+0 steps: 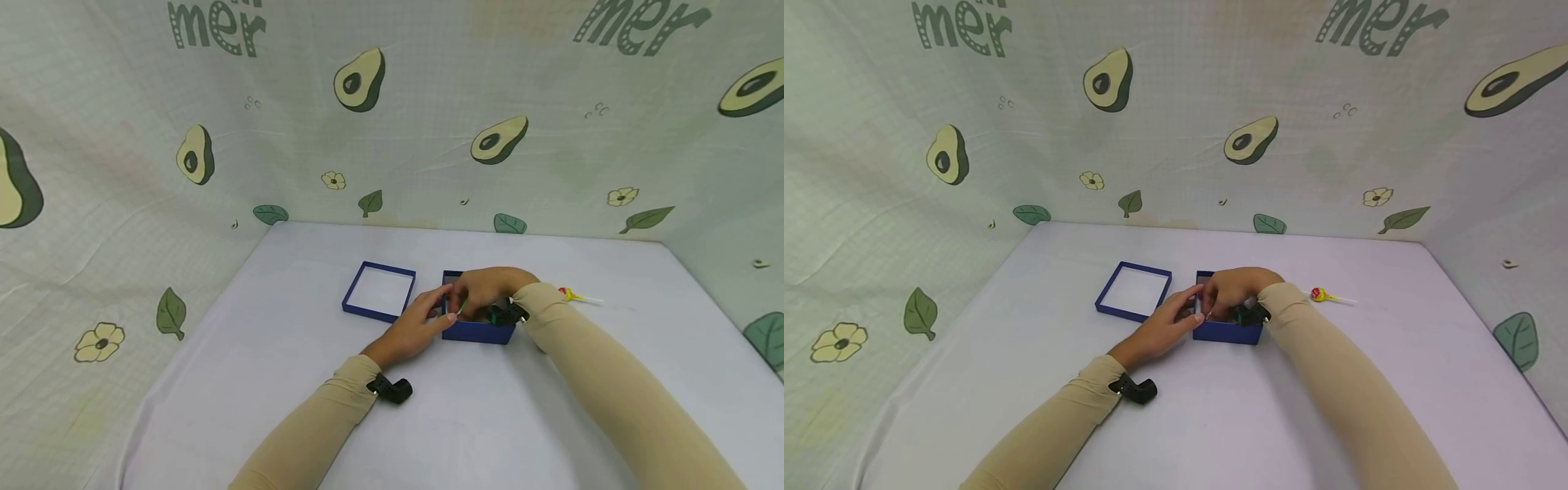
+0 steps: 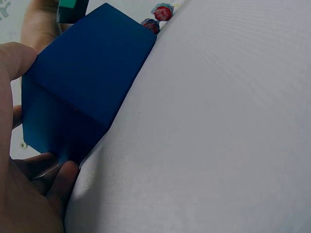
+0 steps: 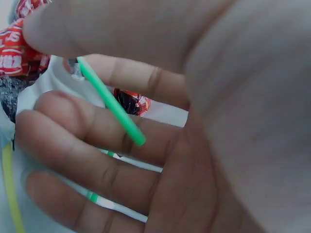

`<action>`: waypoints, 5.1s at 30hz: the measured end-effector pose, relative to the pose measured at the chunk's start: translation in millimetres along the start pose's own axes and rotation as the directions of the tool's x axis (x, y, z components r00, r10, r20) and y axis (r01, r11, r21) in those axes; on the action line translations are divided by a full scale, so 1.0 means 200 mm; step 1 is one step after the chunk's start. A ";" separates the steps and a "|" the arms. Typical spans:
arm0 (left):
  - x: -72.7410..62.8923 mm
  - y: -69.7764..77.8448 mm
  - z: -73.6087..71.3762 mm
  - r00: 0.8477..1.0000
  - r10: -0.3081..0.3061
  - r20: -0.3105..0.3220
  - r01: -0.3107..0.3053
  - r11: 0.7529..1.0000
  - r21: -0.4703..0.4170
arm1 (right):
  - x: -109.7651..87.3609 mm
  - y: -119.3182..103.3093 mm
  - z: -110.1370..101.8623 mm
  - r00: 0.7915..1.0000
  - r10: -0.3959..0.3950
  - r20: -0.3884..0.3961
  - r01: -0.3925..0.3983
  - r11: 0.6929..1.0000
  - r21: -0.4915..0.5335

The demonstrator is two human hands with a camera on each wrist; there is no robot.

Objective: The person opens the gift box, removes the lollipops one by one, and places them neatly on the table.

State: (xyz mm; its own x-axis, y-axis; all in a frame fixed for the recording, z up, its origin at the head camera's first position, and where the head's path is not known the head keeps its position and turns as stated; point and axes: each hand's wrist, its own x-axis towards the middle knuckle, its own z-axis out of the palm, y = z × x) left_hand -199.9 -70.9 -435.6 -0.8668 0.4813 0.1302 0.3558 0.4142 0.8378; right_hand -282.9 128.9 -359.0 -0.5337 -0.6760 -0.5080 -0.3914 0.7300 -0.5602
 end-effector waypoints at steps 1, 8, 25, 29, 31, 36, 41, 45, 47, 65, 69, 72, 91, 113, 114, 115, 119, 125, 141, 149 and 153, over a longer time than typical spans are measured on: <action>0.00 0.00 0.00 1.000 -0.001 0.000 0.001 1.000 -0.001 | 0.00 0.00 0.00 1.000 0.009 0.008 -0.009 1.000 -0.003; 0.01 -0.02 0.01 1.000 0.002 -0.001 -0.002 1.000 -0.002 | 0.00 0.00 0.00 0.999 0.027 0.034 -0.025 0.998 -0.058; 0.01 -0.01 0.00 1.000 -0.011 -0.008 0.011 1.000 0.000 | 0.00 0.03 -0.01 0.995 -0.022 -0.098 0.019 0.999 -0.029; 0.00 -0.01 0.00 1.000 -0.010 -0.003 0.010 1.000 -0.001 | 0.00 0.02 -0.02 0.993 -0.022 -0.115 0.016 0.999 -0.047; 0.00 -0.01 0.00 1.000 -0.006 -0.003 0.006 1.000 0.003 | 0.00 0.02 -0.02 0.992 -0.026 -0.126 0.018 0.998 -0.065; 0.00 -0.01 0.00 1.000 -0.010 -0.006 0.010 1.000 0.012 | -0.01 0.01 -0.03 0.990 -0.018 -0.142 0.005 0.996 -0.094; 0.00 -0.01 0.00 1.000 -0.012 -0.010 0.012 1.000 0.008 | -0.02 -0.01 -0.04 0.992 0.031 -0.125 -0.044 0.994 -0.102; 0.00 -0.01 0.00 1.000 -0.005 -0.010 0.005 1.000 0.009 | -0.03 -0.01 -0.04 0.992 0.059 -0.114 -0.072 0.990 -0.117; 0.00 -0.01 0.00 1.000 -0.005 -0.008 0.005 1.000 0.016 | -0.02 0.00 -0.04 0.992 0.060 -0.110 -0.075 0.988 -0.132; 0.01 -0.03 0.01 1.000 -0.007 -0.011 0.008 1.000 0.010 | -0.02 0.00 -0.03 0.984 0.030 -0.177 -0.077 0.960 -0.268; 0.00 -0.02 0.01 1.000 -0.014 -0.012 0.014 1.000 0.006 | -0.04 0.00 -0.04 0.976 0.025 -0.216 -0.085 0.957 -0.277; 0.00 -0.02 0.01 1.000 -0.021 -0.013 0.021 1.000 0.010 | -0.05 0.00 -0.05 0.972 0.016 -0.235 -0.082 0.958 -0.276; 0.01 0.00 0.00 1.000 -0.030 -0.007 0.030 0.999 0.012 | -0.07 0.01 -0.08 0.958 -0.089 -0.273 0.017 0.966 -0.258; 0.01 -0.01 0.00 0.999 -0.033 -0.004 0.033 0.999 0.001 | -0.11 -0.01 -0.10 0.955 -0.114 -0.273 0.059 0.977 -0.204; 0.01 -0.01 0.00 1.000 -0.031 -0.004 0.031 1.000 -0.001 | -0.11 0.00 -0.11 0.955 -0.115 -0.273 0.060 0.978 -0.201; 0.01 -0.01 0.00 1.000 -0.030 -0.004 0.030 1.000 -0.002 | -0.11 0.00 -0.11 0.955 -0.115 -0.274 0.061 0.978 -0.199; 0.01 -0.01 0.00 1.000 -0.023 -0.002 0.023 1.000 -0.004 | -0.11 0.01 -0.11 0.956 -0.106 -0.273 0.053 0.980 -0.193; 0.01 -0.01 0.00 1.000 -0.016 -0.006 0.016 1.000 0.005 | -0.13 0.01 -0.11 0.949 -0.098 -0.299 0.047 0.984 -0.172; 0.01 -0.01 0.00 1.000 -0.018 -0.008 0.019 1.000 0.019 | -0.19 0.08 -0.08 0.871 -0.137 -0.472 0.132 0.990 -0.044; 0.00 0.00 0.00 1.000 -0.018 -0.004 0.018 0.999 0.030 | -0.21 0.11 -0.04 0.813 -0.107 -0.572 0.120 0.993 -0.016; 0.00 0.00 0.00 1.000 -0.017 0.000 0.017 0.999 0.027 | -0.23 0.12 -0.02 0.786 -0.097 -0.610 0.152 0.988 0.038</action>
State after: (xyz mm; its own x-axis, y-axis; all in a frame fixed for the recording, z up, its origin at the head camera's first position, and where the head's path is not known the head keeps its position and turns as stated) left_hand -200.2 -71.3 -436.3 -0.8728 0.4740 0.1161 0.3503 0.4428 0.8253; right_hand -271.8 178.5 -346.3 -0.8391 -0.5412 0.0545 -0.4390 0.6147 -0.6553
